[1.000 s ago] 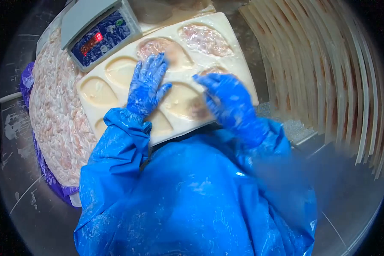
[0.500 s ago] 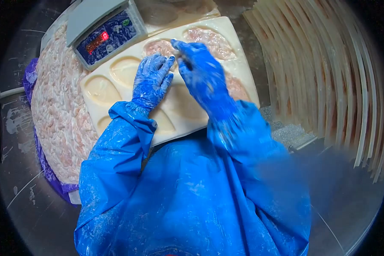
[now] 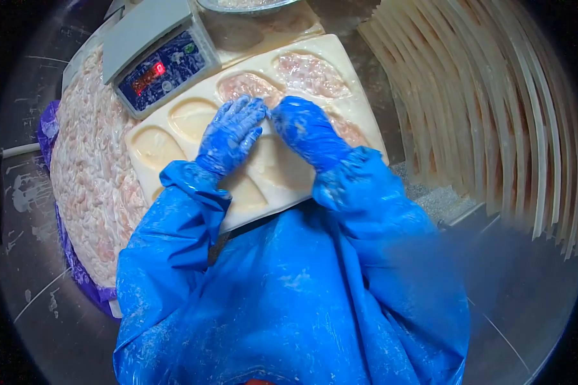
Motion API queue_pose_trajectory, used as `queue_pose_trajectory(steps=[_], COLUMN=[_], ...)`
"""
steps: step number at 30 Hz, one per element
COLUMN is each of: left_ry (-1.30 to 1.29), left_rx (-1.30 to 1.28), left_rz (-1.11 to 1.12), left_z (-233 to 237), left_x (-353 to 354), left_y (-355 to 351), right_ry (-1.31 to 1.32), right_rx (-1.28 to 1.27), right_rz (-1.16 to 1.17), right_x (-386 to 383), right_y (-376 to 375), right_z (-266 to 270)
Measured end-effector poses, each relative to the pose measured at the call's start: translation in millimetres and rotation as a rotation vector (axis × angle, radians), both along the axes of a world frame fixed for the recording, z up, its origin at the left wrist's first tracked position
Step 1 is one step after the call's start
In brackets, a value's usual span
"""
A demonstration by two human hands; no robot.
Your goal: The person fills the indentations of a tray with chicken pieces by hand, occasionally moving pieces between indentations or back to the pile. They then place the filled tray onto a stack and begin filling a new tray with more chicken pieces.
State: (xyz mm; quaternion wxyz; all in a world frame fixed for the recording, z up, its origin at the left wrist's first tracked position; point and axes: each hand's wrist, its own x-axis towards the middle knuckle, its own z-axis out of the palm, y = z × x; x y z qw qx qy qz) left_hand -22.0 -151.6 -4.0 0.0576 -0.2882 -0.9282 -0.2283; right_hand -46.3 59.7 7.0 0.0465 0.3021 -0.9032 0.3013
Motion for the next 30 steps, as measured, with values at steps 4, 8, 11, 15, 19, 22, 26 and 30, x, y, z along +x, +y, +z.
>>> queue_pose_trajectory(steps=[4, 8, 11, 15, 19, 22, 26, 30], left_ry=[0.033, 0.081, -0.071, 0.036, -0.153, -0.058, 0.112, -0.01], left_rx=[0.299, -0.093, -0.038, 0.008, 0.09, 0.127, -0.195, -0.343], left_rz=[0.304, 0.133, 0.098, 0.19, 0.189, 0.352, 0.88, 1.025], left_z=[25.2, -18.7, -5.9, 43.2, -3.6, 17.5, 20.6, -52.5], left_x=[-35.5, -41.0, -38.7, -21.7, -23.5, -5.7, 69.7, 183.5], left_y=[-1.1, 76.8, 79.3, 89.2, 92.2, 48.0, -138.8, -295.7], right_ry=[-0.145, -0.101, -0.192, -0.416, -0.338, -0.286, -0.314, -0.456], right_rx=[-0.091, -0.004, -0.122, -0.229, -0.206, -0.185, -0.203, -0.249], right_rz=[-0.169, -0.143, -0.188, -0.338, -0.258, -0.238, -0.205, -0.175], right_x=[1.3, 6.2, 19.7, 33.8, 26.5, 28.9, 36.4, 41.5], right_y=[17.8, 29.1, 38.5, 64.2, 65.6, 69.5, 77.9, 58.3], right_z=[58.8, 37.4, 45.4, 53.9, 60.1, 68.5, 67.5, 66.4])
